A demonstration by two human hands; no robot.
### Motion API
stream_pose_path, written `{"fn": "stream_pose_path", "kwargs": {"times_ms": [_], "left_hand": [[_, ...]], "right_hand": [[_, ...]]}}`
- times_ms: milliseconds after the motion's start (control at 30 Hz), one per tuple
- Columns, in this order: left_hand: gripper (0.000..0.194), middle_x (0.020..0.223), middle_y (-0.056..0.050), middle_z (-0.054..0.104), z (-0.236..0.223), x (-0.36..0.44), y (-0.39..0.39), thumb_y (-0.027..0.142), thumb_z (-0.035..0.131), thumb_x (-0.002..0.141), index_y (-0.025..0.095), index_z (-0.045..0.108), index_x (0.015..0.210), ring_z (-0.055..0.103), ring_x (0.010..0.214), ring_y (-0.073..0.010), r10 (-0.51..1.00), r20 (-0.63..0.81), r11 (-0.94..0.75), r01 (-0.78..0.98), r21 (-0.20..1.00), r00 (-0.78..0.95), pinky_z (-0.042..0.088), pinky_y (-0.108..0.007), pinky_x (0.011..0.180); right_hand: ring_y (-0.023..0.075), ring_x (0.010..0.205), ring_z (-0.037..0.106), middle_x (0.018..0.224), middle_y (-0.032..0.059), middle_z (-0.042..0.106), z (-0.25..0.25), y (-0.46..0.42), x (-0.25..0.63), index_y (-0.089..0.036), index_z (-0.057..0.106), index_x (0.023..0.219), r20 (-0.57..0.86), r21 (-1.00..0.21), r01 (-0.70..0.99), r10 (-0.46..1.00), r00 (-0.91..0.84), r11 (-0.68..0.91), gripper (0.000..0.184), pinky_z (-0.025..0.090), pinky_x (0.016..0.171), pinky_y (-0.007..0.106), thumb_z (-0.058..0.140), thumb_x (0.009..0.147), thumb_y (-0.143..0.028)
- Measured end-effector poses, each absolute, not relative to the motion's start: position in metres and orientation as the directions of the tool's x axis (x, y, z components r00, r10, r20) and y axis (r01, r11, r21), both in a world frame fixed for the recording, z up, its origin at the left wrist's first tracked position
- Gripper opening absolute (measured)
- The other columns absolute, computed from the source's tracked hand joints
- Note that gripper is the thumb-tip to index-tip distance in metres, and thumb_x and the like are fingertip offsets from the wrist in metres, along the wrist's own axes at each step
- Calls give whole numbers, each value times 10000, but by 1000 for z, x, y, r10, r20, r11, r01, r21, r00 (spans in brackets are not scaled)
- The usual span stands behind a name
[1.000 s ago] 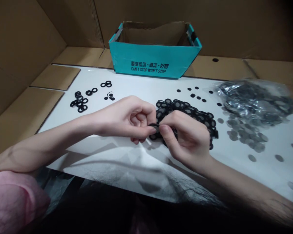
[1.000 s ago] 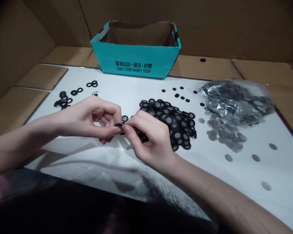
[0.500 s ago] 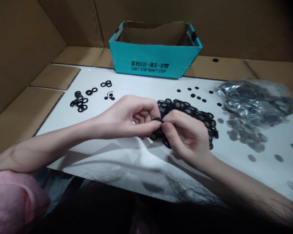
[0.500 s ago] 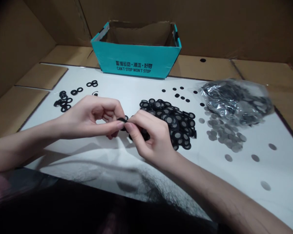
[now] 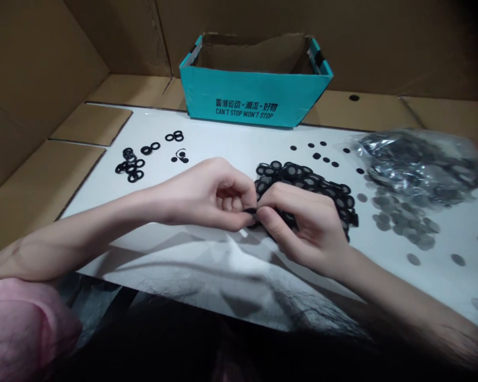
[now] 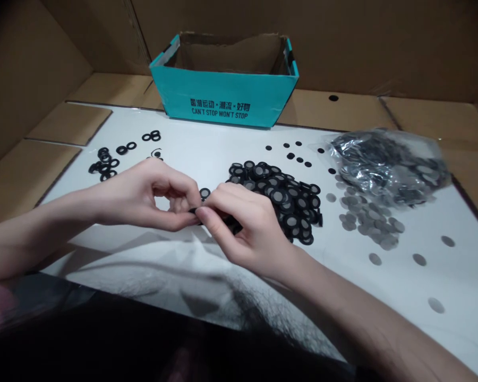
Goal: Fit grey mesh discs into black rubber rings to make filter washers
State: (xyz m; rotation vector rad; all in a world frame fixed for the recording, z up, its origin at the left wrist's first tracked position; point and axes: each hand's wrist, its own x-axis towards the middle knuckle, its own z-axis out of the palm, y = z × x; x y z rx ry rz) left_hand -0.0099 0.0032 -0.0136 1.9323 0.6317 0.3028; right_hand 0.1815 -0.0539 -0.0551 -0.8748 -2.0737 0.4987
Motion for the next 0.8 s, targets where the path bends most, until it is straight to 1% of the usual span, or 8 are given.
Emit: {"fn": "stream_pose_path", "kwargs": {"times_ms": [100,167,233,400,500,567,667,800], "left_hand": [[93,612,13,611,-15,-9,0,184,628,815,114,615,756,582,558,-67,587,-28,-364,295,883,809,458,-136,500],[93,664,-4,652,-16,-8,-3,202,593,858,116,588,823,623,601,-78,591,-28,-322,267,908,806,488,-141,528],[84,662,-7,667,-17,-7,-4,198,568,879,123,558,842,642,599,-83,588,-50,-251,241,937,807,508,-149,540],[122,543,27,622,-16,-7,-1,147,632,816,138,537,740,619,490,-78,563,-138,-169,278,946,815,465,-135,462],[103,551,28,625,-17,-7,2,156,659,806,129,569,764,626,503,-76,572,-123,-157,256,954,811,482,-139,487],[98,577,20,638,-18,-7,2,174,677,807,117,598,802,635,532,-76,587,-111,-142,237,961,802,501,-144,515],[136,630,13,652,-18,-6,2,162,727,765,112,612,818,645,577,-82,607,-81,-147,212,966,791,525,-157,543],[226,710,-4,664,-20,-6,0,155,775,727,121,603,871,656,639,-101,644,95,-298,134,945,759,566,-193,609]], "right_hand": [[111,560,468,599,-2,528,-54,-51,184,-208,512,722,537,-586,439,732,-420,682,205,386,520,259,504,922,-166],[100,541,453,590,-7,513,-55,-51,184,-205,503,704,556,-597,440,742,-375,670,222,365,503,252,508,920,-153],[96,536,449,589,-5,513,-56,-53,182,-202,507,701,581,-614,433,749,-318,660,221,358,503,254,521,913,-143],[116,550,458,591,5,518,-58,-57,178,-211,520,703,615,-626,430,751,-240,650,205,368,520,280,547,894,-140],[109,550,462,591,-2,518,-59,-56,178,-207,525,697,597,-633,439,763,-246,637,212,371,518,265,545,898,-145],[101,555,471,601,-7,522,-58,-55,180,-202,531,698,567,-661,437,787,-242,610,215,372,519,250,536,907,-153],[93,548,466,630,-10,534,-58,-55,181,-197,546,711,461,-776,379,863,-205,504,229,366,506,235,520,937,-223],[96,546,459,616,-14,526,-62,-56,182,-191,570,692,301,-919,210,938,-174,334,323,369,492,226,548,927,-411]]}}
